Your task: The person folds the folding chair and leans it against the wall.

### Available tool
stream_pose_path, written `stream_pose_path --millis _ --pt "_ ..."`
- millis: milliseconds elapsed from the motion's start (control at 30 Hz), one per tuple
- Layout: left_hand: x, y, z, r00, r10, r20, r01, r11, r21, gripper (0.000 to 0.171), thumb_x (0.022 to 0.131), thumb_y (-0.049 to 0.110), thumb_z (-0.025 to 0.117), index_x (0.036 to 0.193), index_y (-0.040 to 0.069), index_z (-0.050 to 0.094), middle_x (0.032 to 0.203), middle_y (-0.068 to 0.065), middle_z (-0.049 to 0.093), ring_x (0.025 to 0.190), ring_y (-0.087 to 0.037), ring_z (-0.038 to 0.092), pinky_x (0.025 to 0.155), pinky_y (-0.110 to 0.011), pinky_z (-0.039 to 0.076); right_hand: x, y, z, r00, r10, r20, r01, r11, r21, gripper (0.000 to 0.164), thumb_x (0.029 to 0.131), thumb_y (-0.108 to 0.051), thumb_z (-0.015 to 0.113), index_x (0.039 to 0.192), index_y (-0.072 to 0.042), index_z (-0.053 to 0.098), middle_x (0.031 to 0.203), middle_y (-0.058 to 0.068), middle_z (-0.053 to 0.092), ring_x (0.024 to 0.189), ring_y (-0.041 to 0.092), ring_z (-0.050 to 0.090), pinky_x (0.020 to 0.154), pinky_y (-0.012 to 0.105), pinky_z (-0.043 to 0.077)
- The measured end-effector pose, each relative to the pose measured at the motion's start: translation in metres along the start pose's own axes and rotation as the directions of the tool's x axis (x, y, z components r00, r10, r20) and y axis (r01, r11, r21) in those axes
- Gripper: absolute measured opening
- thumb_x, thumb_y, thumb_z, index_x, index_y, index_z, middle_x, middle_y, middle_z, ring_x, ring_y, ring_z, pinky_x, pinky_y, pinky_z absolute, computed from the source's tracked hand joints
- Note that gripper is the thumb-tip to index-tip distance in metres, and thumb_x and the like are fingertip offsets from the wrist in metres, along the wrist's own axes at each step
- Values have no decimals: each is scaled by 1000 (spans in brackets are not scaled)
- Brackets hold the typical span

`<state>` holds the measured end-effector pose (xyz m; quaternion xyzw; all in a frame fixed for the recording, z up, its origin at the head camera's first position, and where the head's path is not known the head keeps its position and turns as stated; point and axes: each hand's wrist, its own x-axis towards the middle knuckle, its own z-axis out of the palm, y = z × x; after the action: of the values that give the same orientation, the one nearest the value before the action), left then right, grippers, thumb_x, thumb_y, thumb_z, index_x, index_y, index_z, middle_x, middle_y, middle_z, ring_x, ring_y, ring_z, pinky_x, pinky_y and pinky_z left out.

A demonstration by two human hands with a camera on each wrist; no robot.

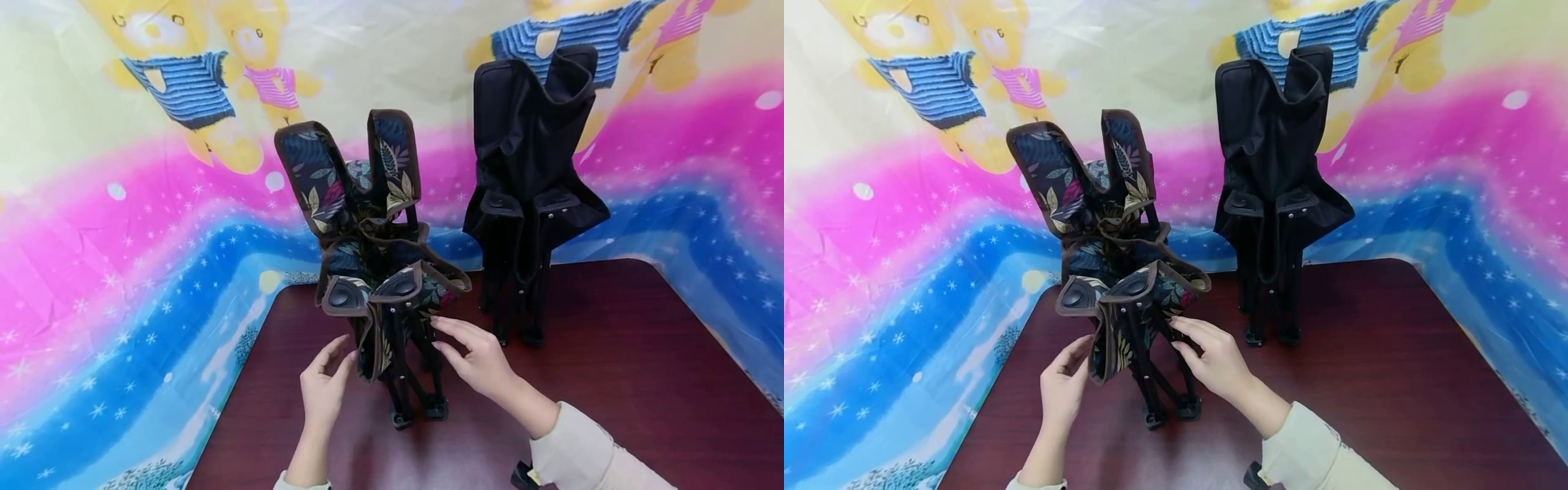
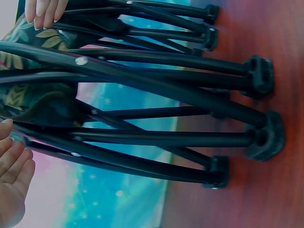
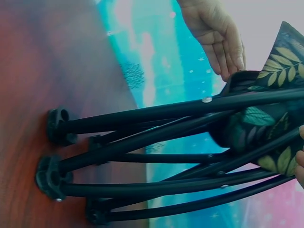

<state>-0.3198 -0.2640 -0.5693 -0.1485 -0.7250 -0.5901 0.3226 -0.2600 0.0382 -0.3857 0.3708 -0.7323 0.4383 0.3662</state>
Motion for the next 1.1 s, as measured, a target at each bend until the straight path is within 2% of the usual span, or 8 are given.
stream_pose_path --millis 67,200,233,300,400,500,833,1100 --pt "1 34 6 1000 15 13 -15 999 -38 35 78 5 62 113 7 58 104 -8 60 93 -18 58 71 -21 48 -3 1 1 999 28 15 -28 1000 1 31 68 1 68 98 3 63 99 14 62 92 20 58 82 15 41" --pt "12 141 20 998 -54 20 55 997 -53 29 78 3 61 106 0 60 97 -14 61 87 -16 60 69 -21 49 -7 4 3 996 78 31 -78 997 9 31 67 3 68 98 3 63 97 15 62 90 20 59 80 14 41" --pt "13 144 23 996 -90 10 90 996 -25 29 77 3 62 105 -1 60 97 -14 61 86 -15 60 69 -19 48 -9 5 4 995 89 31 -90 996 10 32 66 3 68 98 3 63 97 14 62 90 20 59 80 14 42" --pt "15 172 27 981 -193 -3 193 981 29 27 77 6 63 102 -2 61 95 -16 62 85 -14 60 71 -21 48 -11 7 6 993 112 35 -112 994 6 32 66 4 69 98 3 63 97 13 62 90 19 59 79 15 43" --pt "14 180 31 964 -266 -17 266 956 123 25 75 2 64 100 -4 62 91 -16 62 85 -10 59 72 -19 47 -15 9 8 988 146 43 -147 989 7 33 65 5 69 97 3 63 96 10 63 91 17 59 78 15 43" --pt "11 177 32 966 -259 -10 257 952 163 25 75 0 64 99 -5 62 89 -15 63 85 -11 59 73 -20 47 -18 10 9 984 172 49 -173 985 10 32 66 4 69 97 2 63 96 9 63 91 17 58 78 15 43" --pt "1 167 36 961 -275 21 270 953 139 23 74 -1 65 96 0 64 86 -9 64 82 -12 59 73 -22 48 -28 16 14 976 214 41 -213 977 -24 31 64 4 71 95 1 64 94 6 64 89 18 59 77 15 43" --pt "0 189 42 964 -267 5 258 937 235 19 71 -10 62 90 -6 63 83 -15 64 76 -15 61 68 -24 50 -33 17 17 961 274 47 -273 962 -28 29 65 3 71 94 -1 65 91 6 65 87 16 60 72 25 48"
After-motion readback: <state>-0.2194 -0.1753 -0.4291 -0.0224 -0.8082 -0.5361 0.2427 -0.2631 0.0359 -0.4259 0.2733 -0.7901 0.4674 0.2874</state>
